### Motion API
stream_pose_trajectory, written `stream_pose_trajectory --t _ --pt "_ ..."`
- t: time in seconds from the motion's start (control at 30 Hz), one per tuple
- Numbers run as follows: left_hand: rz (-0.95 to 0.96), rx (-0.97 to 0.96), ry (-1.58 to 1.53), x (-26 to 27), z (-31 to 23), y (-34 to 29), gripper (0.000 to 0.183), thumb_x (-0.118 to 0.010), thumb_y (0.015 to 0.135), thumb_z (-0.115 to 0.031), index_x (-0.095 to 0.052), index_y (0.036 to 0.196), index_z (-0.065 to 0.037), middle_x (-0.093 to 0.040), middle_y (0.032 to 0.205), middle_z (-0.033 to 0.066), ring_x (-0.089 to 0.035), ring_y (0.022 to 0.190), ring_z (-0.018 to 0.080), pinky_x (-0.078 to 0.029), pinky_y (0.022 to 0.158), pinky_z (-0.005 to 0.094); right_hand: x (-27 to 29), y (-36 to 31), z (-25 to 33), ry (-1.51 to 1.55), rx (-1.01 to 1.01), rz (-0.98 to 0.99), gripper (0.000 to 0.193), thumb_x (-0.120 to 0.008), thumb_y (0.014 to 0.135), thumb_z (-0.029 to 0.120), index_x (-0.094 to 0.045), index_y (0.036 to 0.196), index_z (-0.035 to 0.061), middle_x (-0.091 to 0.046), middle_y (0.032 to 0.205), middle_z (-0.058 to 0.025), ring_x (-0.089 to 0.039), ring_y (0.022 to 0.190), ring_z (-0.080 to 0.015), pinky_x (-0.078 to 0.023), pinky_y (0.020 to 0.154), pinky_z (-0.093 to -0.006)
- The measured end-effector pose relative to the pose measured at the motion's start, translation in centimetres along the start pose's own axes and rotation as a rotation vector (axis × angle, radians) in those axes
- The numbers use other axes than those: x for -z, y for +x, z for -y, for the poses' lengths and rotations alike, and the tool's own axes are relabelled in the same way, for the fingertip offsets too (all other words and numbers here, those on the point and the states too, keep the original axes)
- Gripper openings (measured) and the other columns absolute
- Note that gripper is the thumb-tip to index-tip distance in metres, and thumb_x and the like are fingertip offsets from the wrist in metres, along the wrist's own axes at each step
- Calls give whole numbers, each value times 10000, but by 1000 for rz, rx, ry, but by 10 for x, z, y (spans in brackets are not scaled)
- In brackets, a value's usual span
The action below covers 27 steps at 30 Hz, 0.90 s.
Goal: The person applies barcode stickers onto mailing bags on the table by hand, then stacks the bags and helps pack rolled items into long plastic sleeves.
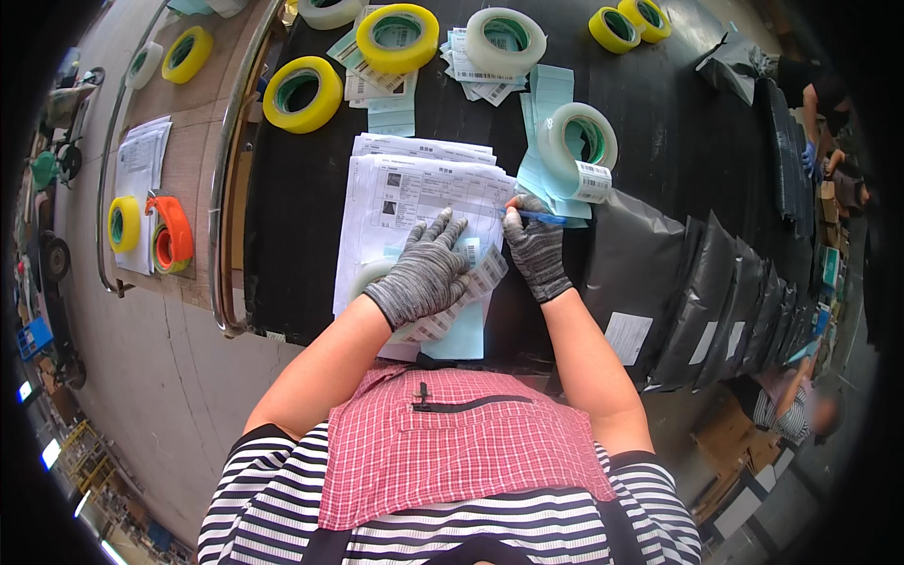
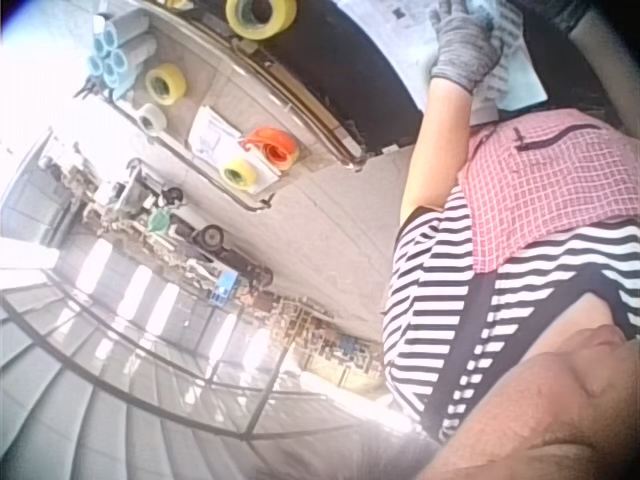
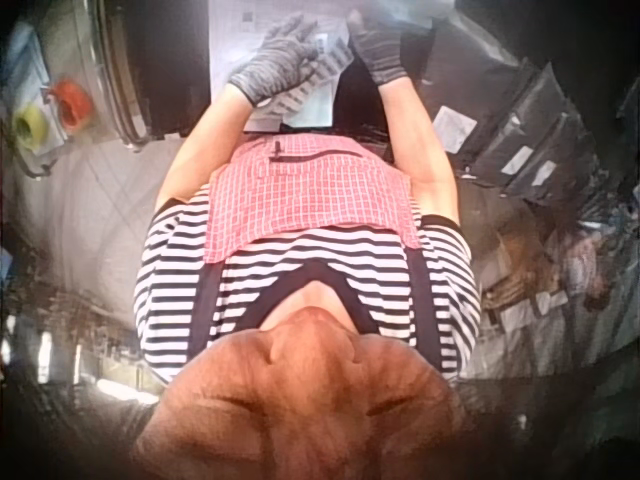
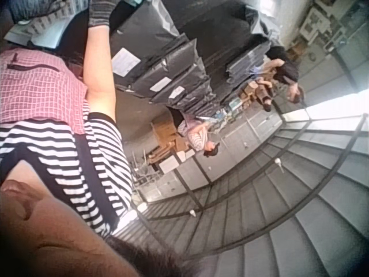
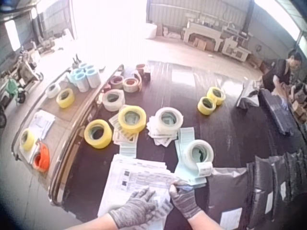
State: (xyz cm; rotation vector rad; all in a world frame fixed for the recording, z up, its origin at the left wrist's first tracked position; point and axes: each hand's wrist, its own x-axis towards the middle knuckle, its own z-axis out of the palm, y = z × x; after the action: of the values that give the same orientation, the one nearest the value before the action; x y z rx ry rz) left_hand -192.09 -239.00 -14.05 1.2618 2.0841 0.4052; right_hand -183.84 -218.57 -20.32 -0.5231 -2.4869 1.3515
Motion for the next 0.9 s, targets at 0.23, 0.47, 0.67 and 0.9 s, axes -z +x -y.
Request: stream_pose_trajectory --t 0.23,0.47,0.67,0.9 --pt "-140 -88 -352 22 4 -25 218 -686 894 -188 -732 1066 -63 -438 1522 226 -322 1468 394 -297 1188 470 12 -30 17 356 -79 -119 209 -585 970 77 -662 1147 -3 -690 985 -85 -659 873 -154 -534 804 -288" --pt "-288 270 -1347 55 17 -115 318 -703 940 -230 -683 1130 25 -719 976 82 -676 918 169 -558 875 318 17 -74 66 -242 380 108 365 -641 865 30 -631 1228 65 -658 1110 -166 -625 965 -341 -529 857 -413" --pt "-382 187 -1699 51 0 -129 312 -716 933 -228 -677 1111 26 -709 968 97 -697 877 179 -590 798 321 13 -99 121 231 -175 174 382 -565 990 149 -581 1358 49 -658 1208 -167 -634 1088 -263 -487 1003 -372" --pt "-371 -32 -1814 40 -54 -123 346 -702 948 -240 -640 1158 28 -698 1041 112 -692 934 199 -571 838 320 51 -166 197 662 -390 200 370 -723 922 239 -656 1200 5 -702 1056 -69 -630 965 -140 -516 895 -321"
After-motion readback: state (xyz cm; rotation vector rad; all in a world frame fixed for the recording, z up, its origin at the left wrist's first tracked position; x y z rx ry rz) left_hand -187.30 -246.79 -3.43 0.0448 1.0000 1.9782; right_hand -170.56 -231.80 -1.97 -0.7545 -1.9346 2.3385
